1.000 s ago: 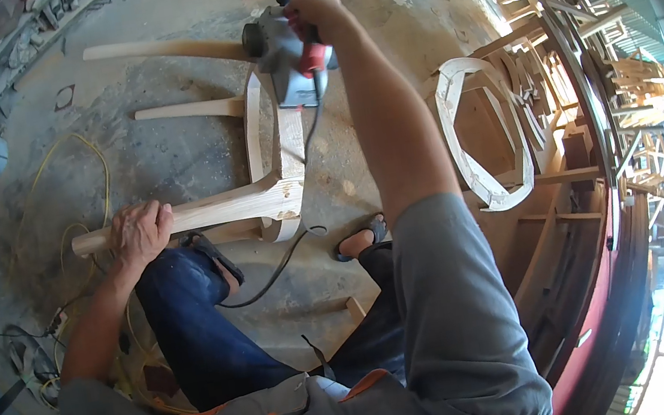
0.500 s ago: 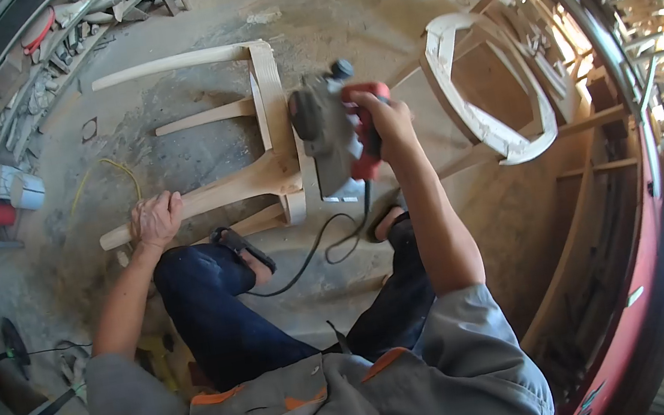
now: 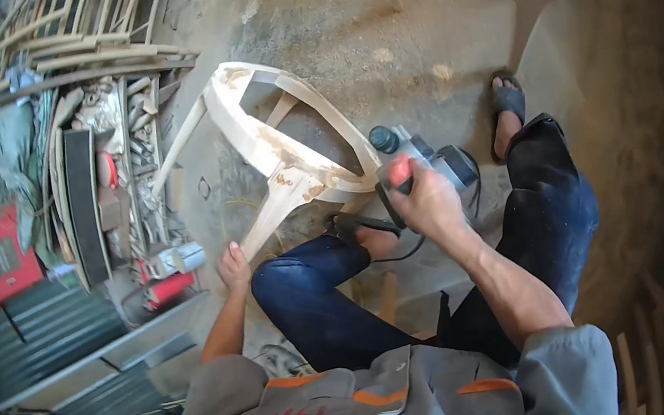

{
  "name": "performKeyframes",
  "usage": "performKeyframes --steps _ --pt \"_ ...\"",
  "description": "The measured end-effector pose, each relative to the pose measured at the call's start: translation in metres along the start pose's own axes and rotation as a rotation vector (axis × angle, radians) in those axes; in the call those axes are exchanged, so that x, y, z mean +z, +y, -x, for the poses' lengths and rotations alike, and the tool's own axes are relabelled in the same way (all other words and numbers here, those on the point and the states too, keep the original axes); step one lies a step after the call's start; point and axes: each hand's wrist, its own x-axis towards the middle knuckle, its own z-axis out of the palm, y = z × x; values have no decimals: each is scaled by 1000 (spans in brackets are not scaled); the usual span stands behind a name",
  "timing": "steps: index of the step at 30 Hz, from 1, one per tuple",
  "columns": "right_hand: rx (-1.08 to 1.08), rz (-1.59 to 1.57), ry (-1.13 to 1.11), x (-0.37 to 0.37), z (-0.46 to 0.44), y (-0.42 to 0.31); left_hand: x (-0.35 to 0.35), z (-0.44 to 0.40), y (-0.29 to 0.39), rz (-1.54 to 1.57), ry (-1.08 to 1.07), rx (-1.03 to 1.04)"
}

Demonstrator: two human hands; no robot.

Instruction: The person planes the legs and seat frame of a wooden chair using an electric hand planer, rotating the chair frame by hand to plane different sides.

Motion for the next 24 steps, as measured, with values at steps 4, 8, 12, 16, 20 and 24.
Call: performKeyframes --steps 4,8,12,16,20,24 --pt "-108 31 -123 -29 13 -27 -7 -1 4 -34 24 -37" --pt "-177 27 -100 -36 11 -31 -5 4 9 -9 78 -30" --pt "-152 -2 -102 -48 8 -36 -5 3 5 -51 61 -38" --pt "-146 5 -90 -54 7 -37 -2 0 2 -46 30 -53" --pt "-150 28 -54 -54 2 -44 7 0 -14 -85 -11 -63" --pt "-168 -66 -105 -54 0 -68 -8 3 13 20 1 -84"
